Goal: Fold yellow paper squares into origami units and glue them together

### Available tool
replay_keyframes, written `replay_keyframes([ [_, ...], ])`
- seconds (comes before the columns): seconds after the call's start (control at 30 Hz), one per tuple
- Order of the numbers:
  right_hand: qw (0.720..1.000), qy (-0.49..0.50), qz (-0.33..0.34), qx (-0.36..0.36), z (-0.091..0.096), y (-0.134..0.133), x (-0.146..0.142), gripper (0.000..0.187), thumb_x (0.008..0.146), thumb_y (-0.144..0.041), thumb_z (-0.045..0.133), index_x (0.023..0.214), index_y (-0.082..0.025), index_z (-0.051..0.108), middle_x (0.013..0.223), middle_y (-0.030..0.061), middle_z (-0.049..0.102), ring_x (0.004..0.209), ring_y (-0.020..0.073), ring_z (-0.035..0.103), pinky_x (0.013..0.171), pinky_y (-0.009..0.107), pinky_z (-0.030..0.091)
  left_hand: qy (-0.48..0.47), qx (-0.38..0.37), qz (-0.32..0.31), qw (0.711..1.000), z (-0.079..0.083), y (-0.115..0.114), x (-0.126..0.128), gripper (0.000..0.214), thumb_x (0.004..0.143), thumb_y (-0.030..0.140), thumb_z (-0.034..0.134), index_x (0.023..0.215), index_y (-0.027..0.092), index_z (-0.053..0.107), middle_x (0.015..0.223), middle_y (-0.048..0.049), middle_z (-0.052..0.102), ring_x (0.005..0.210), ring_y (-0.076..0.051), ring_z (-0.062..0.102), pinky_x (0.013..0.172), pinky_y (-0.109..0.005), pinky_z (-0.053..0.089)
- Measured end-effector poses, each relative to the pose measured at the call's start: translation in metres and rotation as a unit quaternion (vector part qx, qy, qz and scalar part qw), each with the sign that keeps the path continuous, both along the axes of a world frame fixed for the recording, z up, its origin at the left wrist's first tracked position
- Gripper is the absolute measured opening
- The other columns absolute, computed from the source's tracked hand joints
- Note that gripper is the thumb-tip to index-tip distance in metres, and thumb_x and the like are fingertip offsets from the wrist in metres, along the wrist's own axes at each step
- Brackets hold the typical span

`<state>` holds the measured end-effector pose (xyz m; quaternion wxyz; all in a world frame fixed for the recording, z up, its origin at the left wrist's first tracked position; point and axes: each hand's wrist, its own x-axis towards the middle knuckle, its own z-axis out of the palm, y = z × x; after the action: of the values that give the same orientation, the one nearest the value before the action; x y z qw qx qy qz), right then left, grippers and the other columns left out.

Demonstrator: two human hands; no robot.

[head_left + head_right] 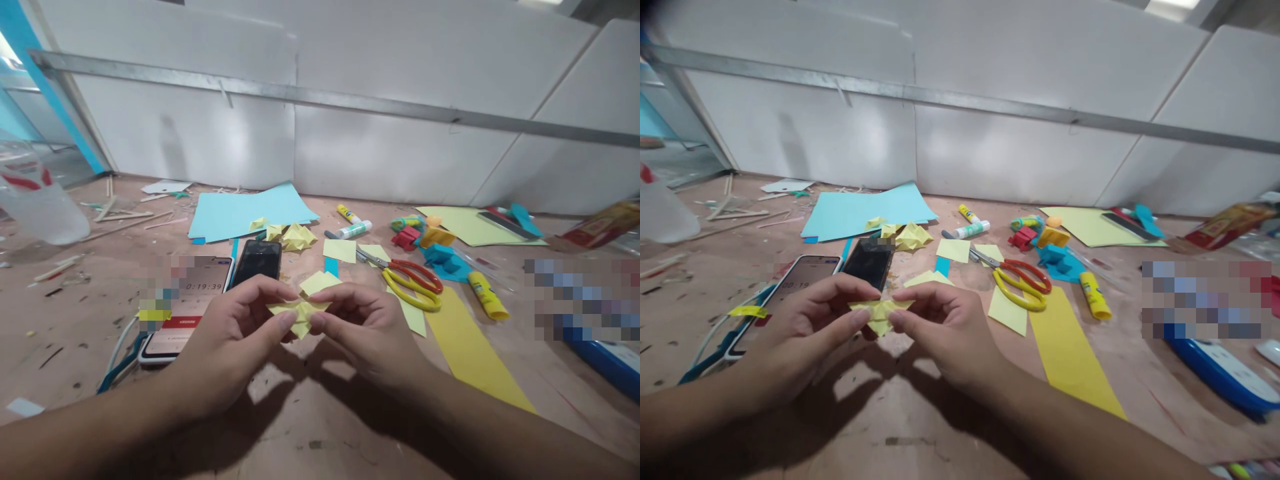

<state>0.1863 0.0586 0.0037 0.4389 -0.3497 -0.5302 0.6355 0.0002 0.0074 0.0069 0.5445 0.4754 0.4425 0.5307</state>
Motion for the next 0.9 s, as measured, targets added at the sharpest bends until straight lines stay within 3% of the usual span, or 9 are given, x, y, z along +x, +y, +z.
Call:
replay_keyframes([
  [0.13,0.998,-0.025,0.008,-0.049,0.0,-0.007,-0.001,0.026,0.065,-0.024,0.096,0.085,-0.02,0.081,0.067,0.0004,0.074,0.057,0.0125,0.067,0.052,0.022,0.056,0.069,-0.015,0.007,0.997,0.001,0.001,-0.001,0.013,0.091,0.037,0.075,0.093,0.024,0.073,0.084,0.0004,0.076,0.07,-0.012,0.071,0.061,-0.018,0.055],
  [0.4,0.997,-0.031,0.018,-0.066,0.003,-0.007,-0.002,0.029,0.059,-0.024,0.098,0.081,-0.018,0.082,0.067,0.0017,0.076,0.057,0.0127,0.068,0.048,0.02,0.056,0.151,0.107,0.01,0.983,-0.005,-0.002,-0.005,0.007,0.097,0.029,0.068,0.104,0.028,0.071,0.092,0.0027,0.077,0.082,-0.012,0.072,0.071,-0.018,0.055],
  [0.53,0.998,-0.021,0.034,-0.042,0.003,-0.007,-0.001,0.021,0.072,-0.031,0.092,0.082,-0.017,0.081,0.07,0.003,0.076,0.06,0.0132,0.071,0.051,0.02,0.057,0.166,0.138,0.009,0.976,-0.006,-0.005,-0.006,0.009,0.099,0.025,0.064,0.106,0.029,0.07,0.09,0.0042,0.076,0.08,-0.01,0.072,0.069,-0.017,0.053],
  [0.6,0.999,-0.017,0.042,-0.022,0.003,-0.007,-0.001,0.02,0.076,-0.033,0.089,0.082,-0.017,0.08,0.072,0.0028,0.076,0.062,0.0123,0.07,0.054,0.02,0.058,0.172,0.144,0.006,0.974,-0.007,-0.005,-0.006,0.012,0.1,0.023,0.063,0.107,0.03,0.069,0.091,0.0054,0.075,0.079,-0.009,0.071,0.068,-0.016,0.052],
  [0.73,0.998,-0.015,0.05,-0.045,0.001,-0.009,-0.004,0.029,0.064,-0.027,0.096,0.085,-0.017,0.077,0.072,0.0003,0.075,0.059,0.0116,0.069,0.054,0.021,0.06,0.174,0.145,-0.004,0.974,-0.009,-0.004,-0.006,0.014,0.101,0.023,0.062,0.109,0.033,0.069,0.093,0.0063,0.074,0.081,-0.009,0.07,0.072,-0.017,0.053],
  [0.9,0.998,-0.011,0.044,-0.048,0.002,-0.008,-0.007,0.038,0.064,-0.022,0.095,0.093,-0.018,0.072,0.07,-0.0033,0.07,0.057,0.0116,0.067,0.052,0.022,0.059,0.163,0.111,-0.013,0.98,-0.009,-0.001,-0.006,0.013,0.1,0.026,0.062,0.111,0.032,0.067,0.089,0.0056,0.073,0.078,-0.009,0.069,0.068,-0.017,0.052],
])
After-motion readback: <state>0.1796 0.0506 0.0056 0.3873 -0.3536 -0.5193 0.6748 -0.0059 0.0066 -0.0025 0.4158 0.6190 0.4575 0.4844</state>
